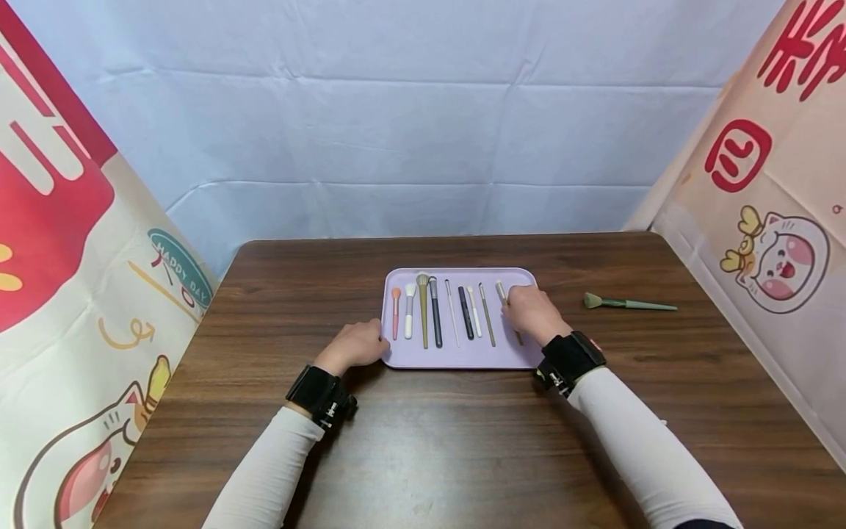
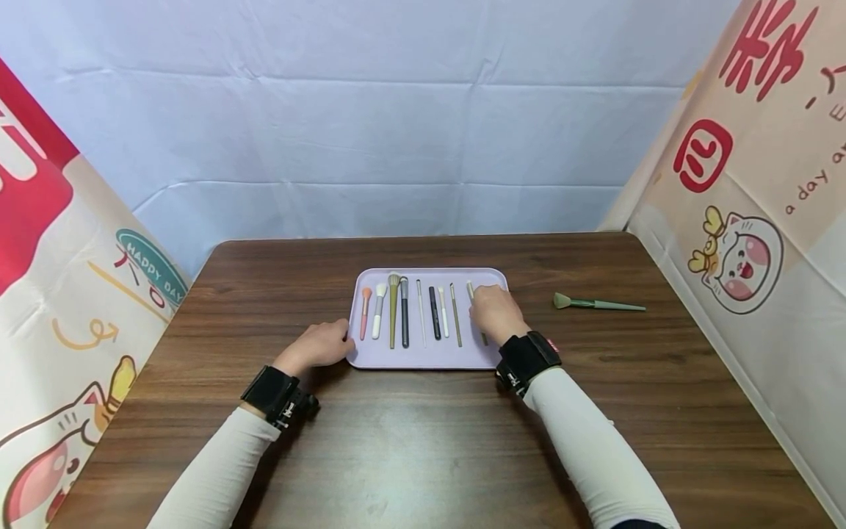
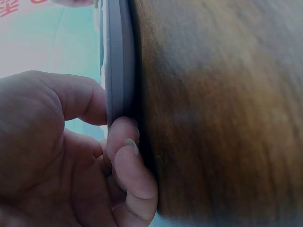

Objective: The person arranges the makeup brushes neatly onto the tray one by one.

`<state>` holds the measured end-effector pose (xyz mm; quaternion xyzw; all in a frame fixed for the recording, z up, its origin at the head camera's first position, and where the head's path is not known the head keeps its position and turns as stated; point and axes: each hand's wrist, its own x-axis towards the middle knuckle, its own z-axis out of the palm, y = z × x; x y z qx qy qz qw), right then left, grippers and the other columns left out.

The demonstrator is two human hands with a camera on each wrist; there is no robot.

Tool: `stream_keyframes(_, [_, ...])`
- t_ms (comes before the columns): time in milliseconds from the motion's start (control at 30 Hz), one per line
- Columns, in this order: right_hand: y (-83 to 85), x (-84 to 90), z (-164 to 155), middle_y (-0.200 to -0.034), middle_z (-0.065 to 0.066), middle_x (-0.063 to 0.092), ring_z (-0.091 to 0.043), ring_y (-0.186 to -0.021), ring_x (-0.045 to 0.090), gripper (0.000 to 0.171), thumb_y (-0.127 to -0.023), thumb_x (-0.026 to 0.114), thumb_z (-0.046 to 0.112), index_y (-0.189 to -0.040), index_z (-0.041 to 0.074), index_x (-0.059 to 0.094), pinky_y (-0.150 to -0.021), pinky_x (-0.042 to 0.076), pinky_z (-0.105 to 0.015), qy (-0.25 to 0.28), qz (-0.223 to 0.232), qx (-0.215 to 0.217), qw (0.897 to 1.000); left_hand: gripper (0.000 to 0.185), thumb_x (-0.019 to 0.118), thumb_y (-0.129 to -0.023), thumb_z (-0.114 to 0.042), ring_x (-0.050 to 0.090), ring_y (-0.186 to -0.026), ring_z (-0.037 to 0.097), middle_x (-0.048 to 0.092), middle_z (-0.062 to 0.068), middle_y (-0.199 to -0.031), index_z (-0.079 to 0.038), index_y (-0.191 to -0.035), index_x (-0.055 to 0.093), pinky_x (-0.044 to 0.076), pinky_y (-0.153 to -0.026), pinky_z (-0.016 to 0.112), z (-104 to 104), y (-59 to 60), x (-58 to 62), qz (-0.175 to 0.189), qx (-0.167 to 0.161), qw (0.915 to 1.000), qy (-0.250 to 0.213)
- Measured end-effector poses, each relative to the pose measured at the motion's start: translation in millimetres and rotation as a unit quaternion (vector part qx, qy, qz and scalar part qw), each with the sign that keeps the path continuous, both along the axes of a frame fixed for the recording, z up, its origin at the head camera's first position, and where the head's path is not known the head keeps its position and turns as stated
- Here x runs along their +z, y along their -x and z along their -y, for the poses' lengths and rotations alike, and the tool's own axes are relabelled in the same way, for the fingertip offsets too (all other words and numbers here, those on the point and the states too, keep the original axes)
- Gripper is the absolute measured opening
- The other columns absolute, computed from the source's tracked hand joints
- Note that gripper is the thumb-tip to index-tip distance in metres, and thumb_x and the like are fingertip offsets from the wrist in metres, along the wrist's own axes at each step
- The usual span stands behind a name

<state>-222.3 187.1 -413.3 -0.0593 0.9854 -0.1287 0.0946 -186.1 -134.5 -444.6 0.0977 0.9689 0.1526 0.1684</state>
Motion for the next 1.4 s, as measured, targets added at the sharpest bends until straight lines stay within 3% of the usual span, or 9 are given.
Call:
stream_keyframes(533, [2.4, -8.8, 5, -0.075, -0.012, 0.061, -0.025, -0.068, 0.057, 0.028, -0.099, 0.059, 0.015, -0.073, 0.005, 0.060, -0.063, 0.046, -0.036, -0.011, -0.009, 0.003, 1.000, 0.037, 0.054, -0.093, -0.022, 0.057, -0.080, 0.027, 0.065, 0.015, -0.103, 0.004, -0.120, 0.059, 0.048, -0.075, 0.039, -2, -0.3, 2.5, 0.003, 0.001, 1.0000, 0.003])
stream_keyframes(900, [4.4, -12.3, 5, -0.073, -0.011, 0.061, -0.024, -0.064, 0.057, 0.028, -0.098, 0.059, 0.015, -0.071, 0.006, 0.057, -0.057, 0.044, -0.032, 0.000, -0.008, -0.001, 1.000, 0.037, 0.052, -0.094, -0.021, 0.057, -0.083, 0.027, 0.066, 0.016, -0.107, 0.005, -0.119, 0.059, 0.049, -0.079, 0.041, -1, -0.8, 2.7, 0.001, -0.006, 0.9999, 0.010])
stream_keyframes(1400, [8.3, -10.5, 10, -0.076, -0.011, 0.060, -0.024, -0.066, 0.057, 0.027, -0.098, 0.059, 0.017, -0.074, 0.005, 0.059, -0.055, 0.042, -0.031, -0.001, 0.020, -0.018, 1.000, 0.037, 0.053, -0.094, -0.022, 0.056, -0.080, 0.027, 0.064, 0.014, -0.101, 0.005, -0.120, 0.058, 0.047, -0.074, 0.038, -1, 0.5, 3.6, 0.009, 0.000, 0.9999, 0.009])
